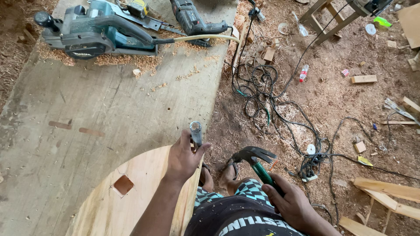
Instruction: The person uses a hammer and chisel to carve square holes into a large circular wooden board. They repeatedly strike the chisel to remove wood and refine the edges of the holes.
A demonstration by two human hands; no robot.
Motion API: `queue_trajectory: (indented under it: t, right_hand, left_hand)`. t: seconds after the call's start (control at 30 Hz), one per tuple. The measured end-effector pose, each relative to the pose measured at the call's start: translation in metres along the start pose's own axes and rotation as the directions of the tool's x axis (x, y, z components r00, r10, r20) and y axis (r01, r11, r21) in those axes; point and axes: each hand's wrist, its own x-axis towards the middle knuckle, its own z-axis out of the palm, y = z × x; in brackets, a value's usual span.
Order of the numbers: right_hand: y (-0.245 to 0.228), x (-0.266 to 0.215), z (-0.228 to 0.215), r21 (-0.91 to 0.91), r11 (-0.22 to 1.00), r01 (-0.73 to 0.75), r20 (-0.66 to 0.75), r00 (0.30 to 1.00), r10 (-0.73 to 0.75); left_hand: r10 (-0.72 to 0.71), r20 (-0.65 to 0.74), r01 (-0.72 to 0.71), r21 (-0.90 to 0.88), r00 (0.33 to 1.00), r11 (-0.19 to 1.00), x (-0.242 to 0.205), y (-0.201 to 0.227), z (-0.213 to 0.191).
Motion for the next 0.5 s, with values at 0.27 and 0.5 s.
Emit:
queue_trajectory:
  t: [0.27, 0.5]
  right_hand:
    - [0.005, 0.001, 0.009, -0.069, 0.995, 0.066, -0.027, 0.997, -0.068]
    - [0.036, -0.003, 0.015, 0.01, 0.996, 0.091, -0.039, 0.995, -0.09]
  left_hand:
    - [0.059, 0.215, -0.051, -0.046, 0.975, 0.998, 0.011, -0.003, -0.009]
    - [-0.167, 0.429, 0.163, 0.047, 0.888, 0.986, 0.017, -0.007, -0.005]
